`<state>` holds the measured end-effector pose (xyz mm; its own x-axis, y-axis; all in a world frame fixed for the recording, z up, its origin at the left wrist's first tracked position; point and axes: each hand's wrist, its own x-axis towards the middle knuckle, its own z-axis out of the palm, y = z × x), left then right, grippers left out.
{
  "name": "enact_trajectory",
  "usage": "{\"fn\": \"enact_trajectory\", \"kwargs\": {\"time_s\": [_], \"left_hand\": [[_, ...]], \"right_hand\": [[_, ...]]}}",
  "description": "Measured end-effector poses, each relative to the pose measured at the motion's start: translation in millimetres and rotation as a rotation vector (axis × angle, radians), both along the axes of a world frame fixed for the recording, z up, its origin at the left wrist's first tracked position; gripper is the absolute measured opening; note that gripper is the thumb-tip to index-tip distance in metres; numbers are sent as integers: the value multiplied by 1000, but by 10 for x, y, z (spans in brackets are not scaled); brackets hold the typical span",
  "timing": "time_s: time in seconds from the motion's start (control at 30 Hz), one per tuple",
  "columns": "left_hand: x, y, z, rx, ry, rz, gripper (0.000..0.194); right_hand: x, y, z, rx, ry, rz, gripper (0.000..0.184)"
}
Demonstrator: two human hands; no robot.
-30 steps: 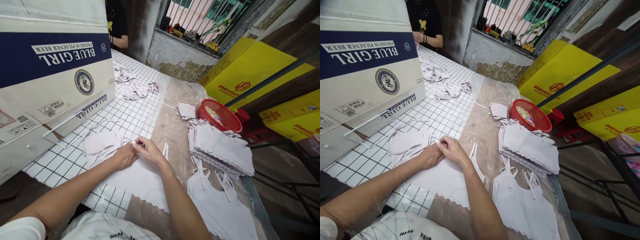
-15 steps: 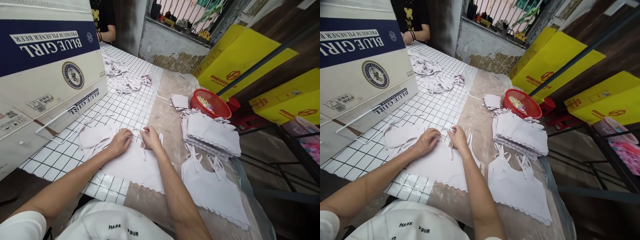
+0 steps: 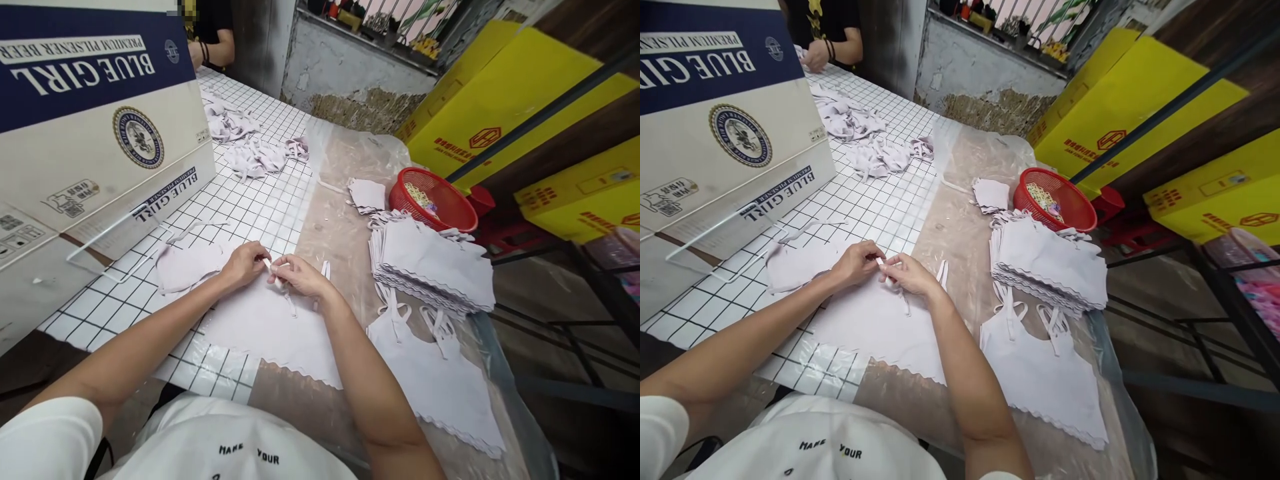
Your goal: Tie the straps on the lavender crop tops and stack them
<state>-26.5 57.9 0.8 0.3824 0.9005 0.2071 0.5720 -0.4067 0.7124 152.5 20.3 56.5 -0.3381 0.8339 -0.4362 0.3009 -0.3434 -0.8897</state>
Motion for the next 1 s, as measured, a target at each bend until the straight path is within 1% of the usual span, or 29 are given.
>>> {"fn": "enact_trajectory", "kwargs": {"time_s": [0.07,0.17,0.2,0.27,0.37,0.43,0.53,0.6,0.7,0.77,0.87,0.93,1.0], "left_hand": [[-40,2,3,-50,-68,-19,22],[-75,-3,-7,-114,-141,1,21],[-77,-9,-8,-123,-155,7,20],[-63,-28,-2,-117,-182,-5,19],[-22,-66,24,-53,-207,-51,26],[-2,-83,42,-10,-209,-67,30],[-2,-83,65,7,-220,-58,26],[-14,-69,75,8,-232,-49,24],[-22,-50,78,-3,-241,-63,26],[-16,-44,71,-27,-248,-72,24],[-2,-41,53,-67,-247,-51,18],[1,-35,41,-86,-236,-20,15],[-1,-29,33,-101,-224,9,14]], "right_hand": [[58,-67,-13,-116,88,34,34],[114,-148,-22,-153,132,148,36],[124,-162,-16,-155,124,150,37],[125,-157,6,-179,81,76,40],[65,-70,31,-278,62,-71,42],[-10,5,19,-337,96,-117,41],[-127,68,-43,-358,166,-174,32],[-181,60,-93,-369,236,-175,34],[-200,-4,-127,-368,334,-97,43],[-171,-67,-102,-318,361,-23,41],[-80,-192,5,-190,321,123,32],[5,-298,92,-121,279,251,32],[102,-409,162,-89,248,368,34]]}}
